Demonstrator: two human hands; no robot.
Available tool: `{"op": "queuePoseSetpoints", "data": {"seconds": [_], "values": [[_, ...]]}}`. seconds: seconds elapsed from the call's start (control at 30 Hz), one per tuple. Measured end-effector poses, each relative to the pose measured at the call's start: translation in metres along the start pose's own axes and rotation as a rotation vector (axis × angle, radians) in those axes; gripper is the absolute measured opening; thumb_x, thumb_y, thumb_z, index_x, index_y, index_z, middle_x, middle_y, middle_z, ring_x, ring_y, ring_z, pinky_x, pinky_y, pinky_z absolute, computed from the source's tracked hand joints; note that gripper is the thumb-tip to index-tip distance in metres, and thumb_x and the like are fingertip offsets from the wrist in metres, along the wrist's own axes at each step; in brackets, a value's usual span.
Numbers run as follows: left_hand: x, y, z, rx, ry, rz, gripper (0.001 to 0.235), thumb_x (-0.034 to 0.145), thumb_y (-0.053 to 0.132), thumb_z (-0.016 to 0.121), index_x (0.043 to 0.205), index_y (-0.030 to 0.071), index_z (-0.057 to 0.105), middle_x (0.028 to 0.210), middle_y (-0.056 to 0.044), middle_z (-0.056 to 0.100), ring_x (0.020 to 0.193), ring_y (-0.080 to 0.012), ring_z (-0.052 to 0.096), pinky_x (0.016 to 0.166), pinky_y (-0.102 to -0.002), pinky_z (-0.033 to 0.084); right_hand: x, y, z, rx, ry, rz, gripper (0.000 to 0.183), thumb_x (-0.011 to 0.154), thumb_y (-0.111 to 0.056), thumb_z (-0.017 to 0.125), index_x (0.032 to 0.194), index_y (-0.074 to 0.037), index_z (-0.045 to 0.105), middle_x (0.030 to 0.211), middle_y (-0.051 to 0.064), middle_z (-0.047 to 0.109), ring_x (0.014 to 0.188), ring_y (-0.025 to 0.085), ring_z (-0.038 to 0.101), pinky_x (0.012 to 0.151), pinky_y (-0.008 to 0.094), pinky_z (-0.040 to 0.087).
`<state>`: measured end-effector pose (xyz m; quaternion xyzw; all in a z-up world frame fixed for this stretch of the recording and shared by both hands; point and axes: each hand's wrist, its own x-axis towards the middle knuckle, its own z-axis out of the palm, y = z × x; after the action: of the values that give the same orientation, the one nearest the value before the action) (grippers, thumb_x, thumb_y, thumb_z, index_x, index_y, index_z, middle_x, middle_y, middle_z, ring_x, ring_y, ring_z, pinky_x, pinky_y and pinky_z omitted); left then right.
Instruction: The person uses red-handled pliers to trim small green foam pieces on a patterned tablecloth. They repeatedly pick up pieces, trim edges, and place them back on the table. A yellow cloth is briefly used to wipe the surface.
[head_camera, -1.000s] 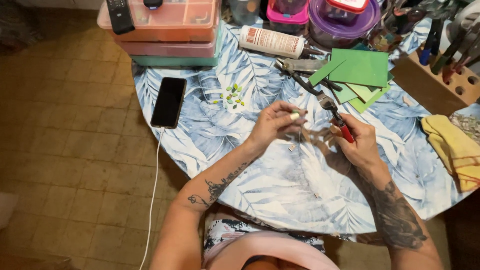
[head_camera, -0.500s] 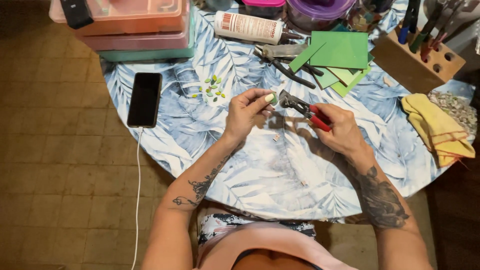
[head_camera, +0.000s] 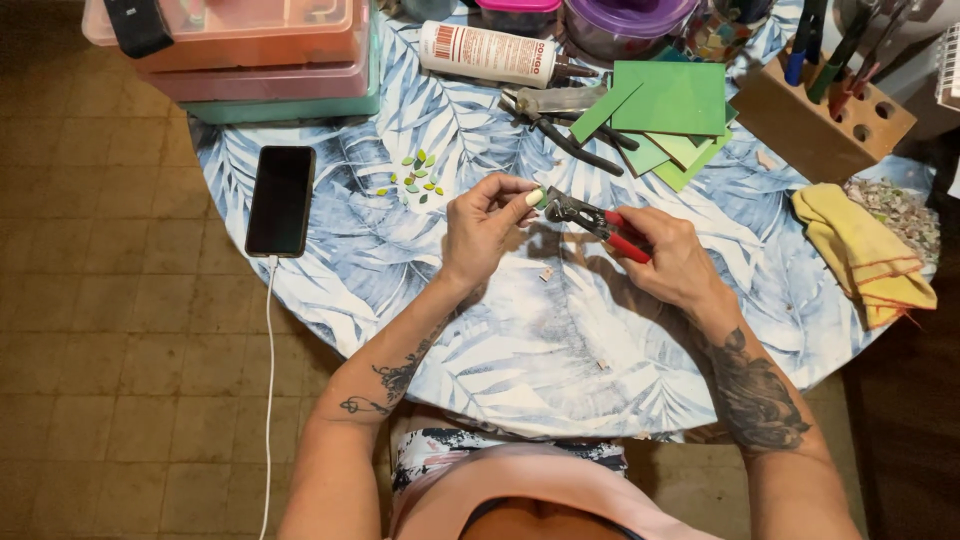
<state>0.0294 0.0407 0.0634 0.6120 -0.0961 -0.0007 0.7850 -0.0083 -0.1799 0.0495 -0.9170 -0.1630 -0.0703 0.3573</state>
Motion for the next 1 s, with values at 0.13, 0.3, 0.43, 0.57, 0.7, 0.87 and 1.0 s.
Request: {"op": "queuePoseSetpoints", "data": {"seconds": [0.13, 0.3, 0.43, 0.57, 0.7, 0.87, 1.0], "values": [[-0.0004, -0.0006, -0.0005, 0.04, -0.012, 0.027, 0.011, 0.076, 0.006, 0.063, 0.086, 0.002, 0.062, 0.059, -0.01, 0.06, 0.053, -0.0073, 0.057, 0.05, -0.019, 0.052, 0.001, -0.0064, -0.0013, 0.003, -0.016, -0.007, 0.044, 0.06, -0.008, 0.066, 0.102, 0.001, 0.056, 0.087, 0.022, 0.059, 0.081, 0.04, 0.058, 0.069, 0.043, 0.046], [0.0001, -0.0001, -0.001, 0.034, -0.012, 0.034, 0.01, 0.075, 0.007, 0.065, 0.084, 0.002, 0.062, 0.062, -0.012, 0.061, 0.055, -0.009, 0.058, 0.051, -0.02, 0.052, 0.0006, -0.0024, 0.0002, -0.006, -0.026, 0.004, 0.046, 0.06, -0.009, 0.066, 0.104, -0.001, 0.056, 0.088, 0.019, 0.058, 0.083, 0.038, 0.057, 0.071, 0.041, 0.046], [0.0003, -0.0005, -0.0014, 0.05, -0.009, 0.044, 0.01, 0.075, 0.007, 0.065, 0.084, 0.003, 0.063, 0.062, -0.011, 0.061, 0.055, -0.0087, 0.058, 0.05, -0.02, 0.052, 0.0017, -0.0021, 0.0, 0.002, -0.03, 0.001, 0.047, 0.059, -0.009, 0.067, 0.104, 0.0, 0.056, 0.088, 0.02, 0.058, 0.083, 0.038, 0.057, 0.071, 0.041, 0.045], [0.0017, -0.001, -0.0019, 0.038, -0.016, 0.035, 0.01, 0.074, 0.007, 0.066, 0.083, 0.004, 0.063, 0.063, -0.011, 0.061, 0.057, -0.009, 0.058, 0.052, -0.02, 0.052, 0.0016, -0.0054, -0.001, 0.006, -0.034, 0.009, 0.046, 0.06, -0.008, 0.066, 0.104, 0.0, 0.056, 0.088, 0.02, 0.058, 0.083, 0.039, 0.057, 0.071, 0.041, 0.045], [0.0013, -0.0031, -0.003, 0.061, -0.041, 0.071, 0.01, 0.075, 0.006, 0.064, 0.084, 0.002, 0.063, 0.064, -0.01, 0.06, 0.056, -0.0101, 0.057, 0.049, -0.021, 0.052, 0.0017, -0.0049, -0.0026, 0.013, -0.055, -0.001, 0.047, 0.06, -0.008, 0.066, 0.105, 0.0, 0.055, 0.09, 0.02, 0.058, 0.085, 0.038, 0.057, 0.074, 0.041, 0.045], [0.0013, -0.0024, -0.004, 0.131, -0.039, 0.142, 0.009, 0.076, 0.006, 0.064, 0.084, 0.002, 0.064, 0.069, -0.01, 0.059, 0.06, -0.0123, 0.059, 0.049, -0.021, 0.053, 0.0025, -0.01, -0.0044, 0.018, -0.07, -0.002, 0.047, 0.06, -0.008, 0.066, 0.105, 0.0, 0.055, 0.091, 0.021, 0.057, 0.084, 0.039, 0.057, 0.073, 0.042, 0.045], [0.0018, -0.0039, -0.0045, 0.162, -0.05, 0.181, 0.009, 0.077, 0.005, 0.062, 0.085, 0.002, 0.064, 0.069, -0.009, 0.057, 0.061, -0.0127, 0.058, 0.05, -0.021, 0.053, 0.0022, -0.0086, -0.0037, 0.02, -0.078, -0.003, 0.048, 0.059, -0.007, 0.066, 0.105, 0.0, 0.055, 0.091, 0.021, 0.057, 0.084, 0.039, 0.057, 0.074, 0.043, 0.045]]}}
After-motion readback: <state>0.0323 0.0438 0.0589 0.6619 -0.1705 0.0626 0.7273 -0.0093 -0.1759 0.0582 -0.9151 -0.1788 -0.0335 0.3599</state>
